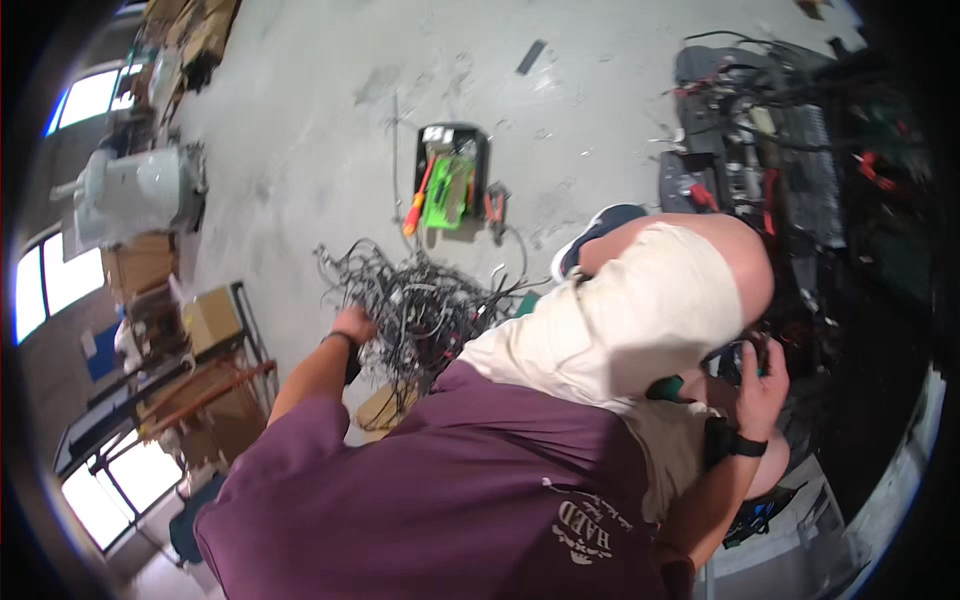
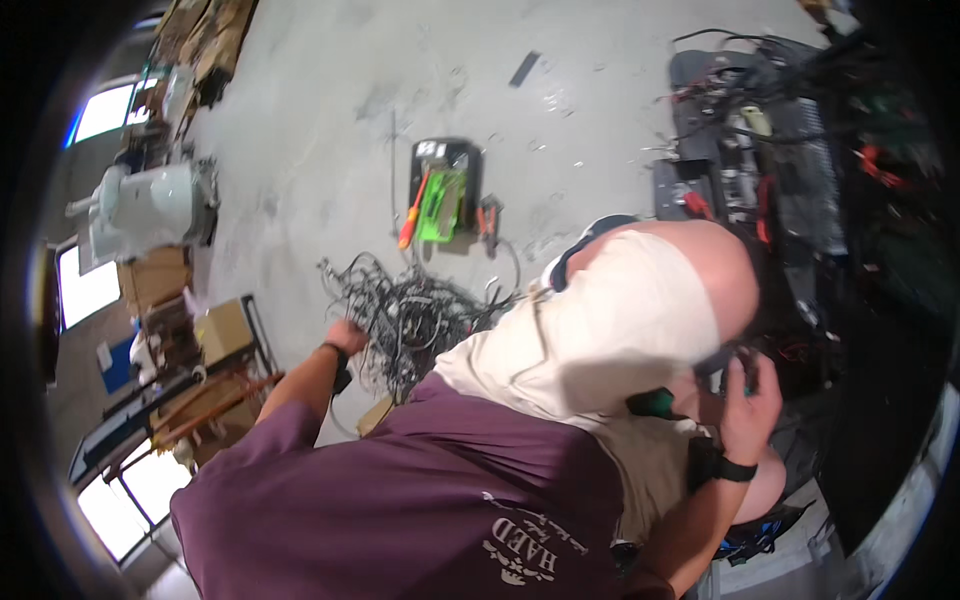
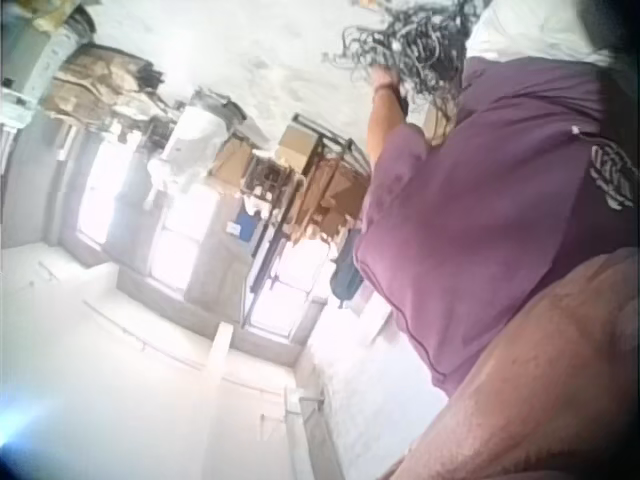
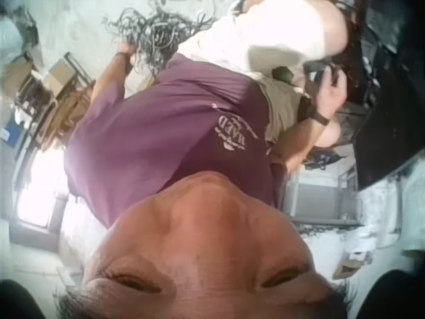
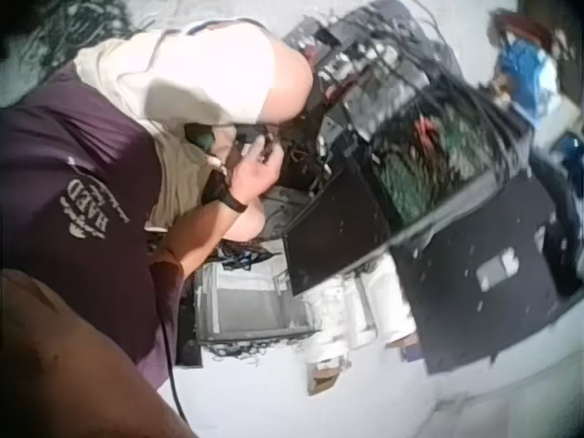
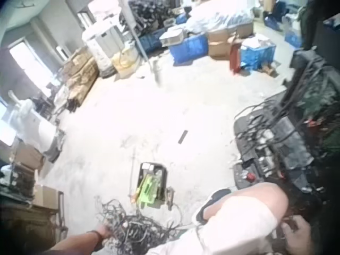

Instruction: Wiring and connecting electronic components within a metal chassis.

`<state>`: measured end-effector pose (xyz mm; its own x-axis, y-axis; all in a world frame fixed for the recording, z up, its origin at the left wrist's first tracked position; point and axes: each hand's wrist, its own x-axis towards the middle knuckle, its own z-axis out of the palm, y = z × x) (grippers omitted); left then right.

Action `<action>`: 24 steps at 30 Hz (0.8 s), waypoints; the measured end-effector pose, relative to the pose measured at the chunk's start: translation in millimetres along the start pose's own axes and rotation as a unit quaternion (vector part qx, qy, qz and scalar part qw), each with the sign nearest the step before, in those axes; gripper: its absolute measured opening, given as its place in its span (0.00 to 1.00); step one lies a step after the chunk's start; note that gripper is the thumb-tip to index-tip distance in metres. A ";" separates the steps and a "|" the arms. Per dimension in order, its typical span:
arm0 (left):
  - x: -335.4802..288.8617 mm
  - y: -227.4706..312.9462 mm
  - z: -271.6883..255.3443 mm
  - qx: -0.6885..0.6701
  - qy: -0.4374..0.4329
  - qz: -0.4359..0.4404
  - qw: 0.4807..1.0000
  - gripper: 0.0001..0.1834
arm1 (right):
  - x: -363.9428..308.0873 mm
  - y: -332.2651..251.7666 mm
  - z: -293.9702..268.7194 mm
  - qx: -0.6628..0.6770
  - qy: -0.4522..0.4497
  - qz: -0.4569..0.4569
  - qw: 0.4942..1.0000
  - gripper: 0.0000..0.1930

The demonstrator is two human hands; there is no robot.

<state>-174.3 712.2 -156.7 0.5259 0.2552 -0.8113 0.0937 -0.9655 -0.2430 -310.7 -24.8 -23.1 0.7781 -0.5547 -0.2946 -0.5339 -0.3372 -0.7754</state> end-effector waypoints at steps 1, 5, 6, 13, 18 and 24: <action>1.1 -19.2 16.6 0.245 -0.088 0.067 0.963 0.28 | -1.4 -3.8 -1.3 -0.005 0.000 -0.028 1.000 0.11; 17.1 -18.4 13.0 0.121 -0.058 0.057 0.989 0.39 | -5.3 -9.1 -2.2 -0.021 0.035 -0.071 0.997 0.11; 25.0 8.8 -4.0 0.028 -0.055 0.028 0.998 0.34 | -7.0 -10.2 -5.5 -0.008 0.033 -0.072 0.997 0.11; -14.5 319.6 -203.7 -0.229 0.340 0.466 0.784 0.20 | -8.1 -11.4 -8.5 0.271 0.069 0.003 0.960 0.11; -156.7 501.3 -322.6 -0.268 0.268 0.583 0.719 0.20 | -9.8 -0.6 -24.9 0.465 0.072 0.097 0.877 0.11; -244.4 625.1 -341.9 -0.316 0.283 0.683 0.595 0.45 | -27.5 -10.4 -60.8 0.454 0.308 -0.005 0.836 0.09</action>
<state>44.7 28.6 71.5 0.6606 -0.6742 0.3302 -0.5426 -0.1249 0.8306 -346.7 -52.3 27.0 0.3140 -0.9359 -0.1594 0.1609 0.2179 -0.9626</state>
